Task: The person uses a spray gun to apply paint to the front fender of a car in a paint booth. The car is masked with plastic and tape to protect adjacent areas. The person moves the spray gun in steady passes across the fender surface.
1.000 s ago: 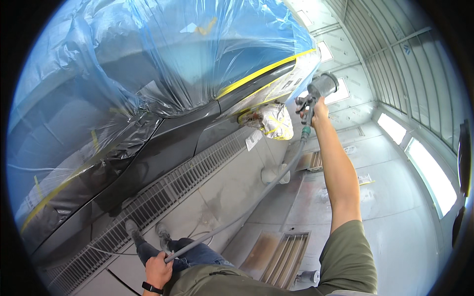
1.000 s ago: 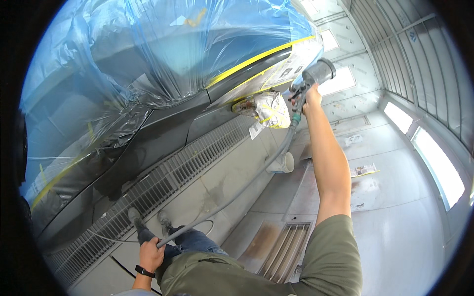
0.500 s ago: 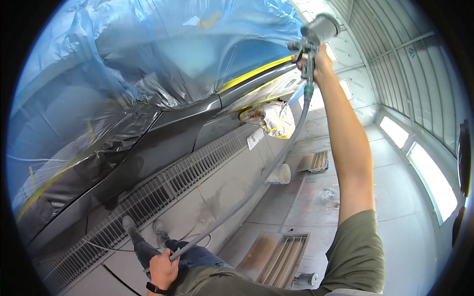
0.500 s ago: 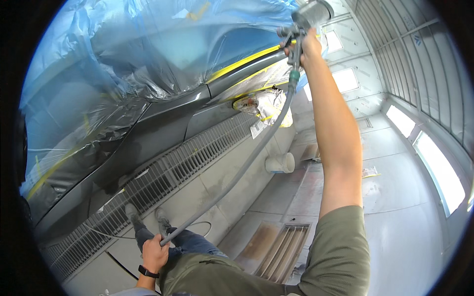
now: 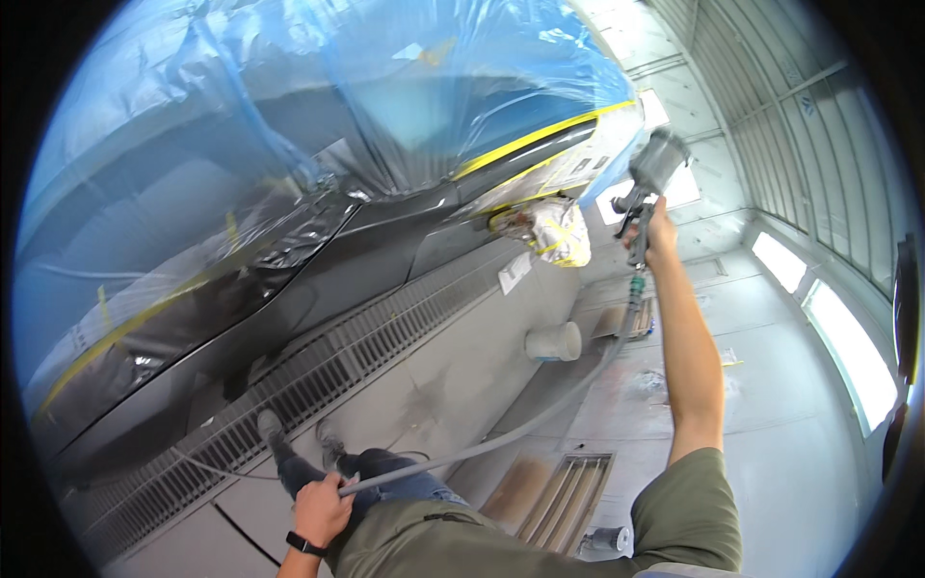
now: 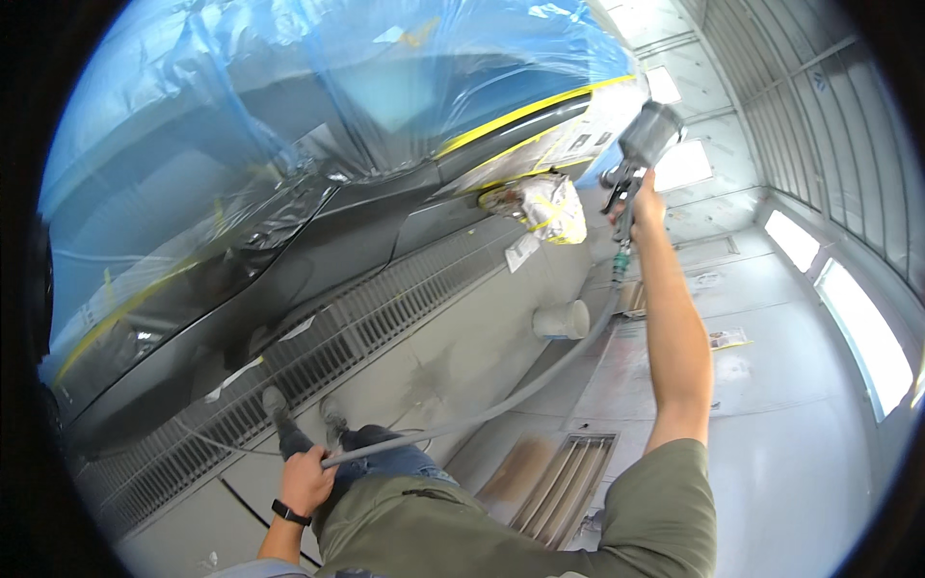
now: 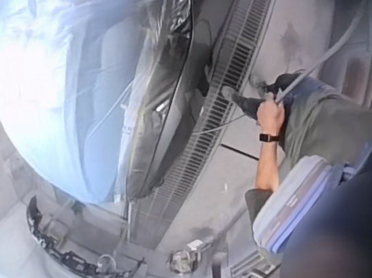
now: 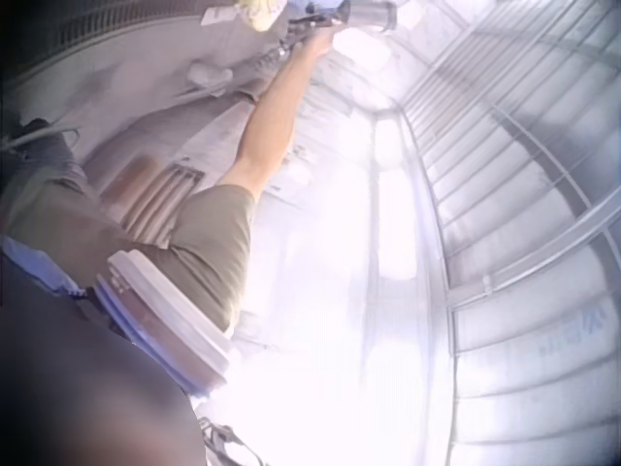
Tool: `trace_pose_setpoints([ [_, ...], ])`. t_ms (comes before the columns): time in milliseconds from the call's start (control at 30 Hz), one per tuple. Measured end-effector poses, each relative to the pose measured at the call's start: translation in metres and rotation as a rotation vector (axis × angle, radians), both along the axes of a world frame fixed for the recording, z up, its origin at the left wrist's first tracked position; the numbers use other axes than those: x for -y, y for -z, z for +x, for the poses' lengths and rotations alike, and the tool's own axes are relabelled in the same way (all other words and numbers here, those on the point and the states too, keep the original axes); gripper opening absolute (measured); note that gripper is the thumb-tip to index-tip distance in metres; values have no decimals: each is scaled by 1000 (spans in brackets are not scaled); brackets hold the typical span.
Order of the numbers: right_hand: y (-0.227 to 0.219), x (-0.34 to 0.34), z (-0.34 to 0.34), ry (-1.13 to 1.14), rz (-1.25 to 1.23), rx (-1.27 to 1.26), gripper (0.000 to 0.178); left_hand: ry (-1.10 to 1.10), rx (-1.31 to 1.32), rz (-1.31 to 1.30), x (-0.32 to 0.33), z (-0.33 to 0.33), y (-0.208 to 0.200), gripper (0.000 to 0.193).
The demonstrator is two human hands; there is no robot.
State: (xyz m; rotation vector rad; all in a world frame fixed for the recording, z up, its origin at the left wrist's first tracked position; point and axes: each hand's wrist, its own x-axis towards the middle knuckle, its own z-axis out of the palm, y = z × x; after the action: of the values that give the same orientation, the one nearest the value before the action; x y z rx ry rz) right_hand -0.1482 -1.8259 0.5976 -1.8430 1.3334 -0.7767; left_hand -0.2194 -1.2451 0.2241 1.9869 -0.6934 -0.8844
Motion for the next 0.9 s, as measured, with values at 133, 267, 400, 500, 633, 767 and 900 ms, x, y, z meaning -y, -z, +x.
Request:
trace_pose_setpoints([
  [133,-4,-50,43,-199,-108,-223,73,46,7,-13,4,-10,-7,38],
  [267,24,-113,96,-237,-222,-450,71,30,41,-26,-4,-20,-7,38],
  [400,60,-207,134,-532,-249,-540,76,-35,38,15,-24,-25,-3,38],
  [500,70,-276,145,-869,2,-511,76,-98,-24,87,-41,-32,0,37],
  [633,75,-331,149,-1082,226,-415,75,-168,25,120,-63,-47,0,38],
  [767,79,-345,125,-1197,367,-253,79,-234,66,181,-85,-68,2,41],
  [900,102,-341,59,-1213,371,-121,80,-349,84,286,-120,-100,13,40],
])
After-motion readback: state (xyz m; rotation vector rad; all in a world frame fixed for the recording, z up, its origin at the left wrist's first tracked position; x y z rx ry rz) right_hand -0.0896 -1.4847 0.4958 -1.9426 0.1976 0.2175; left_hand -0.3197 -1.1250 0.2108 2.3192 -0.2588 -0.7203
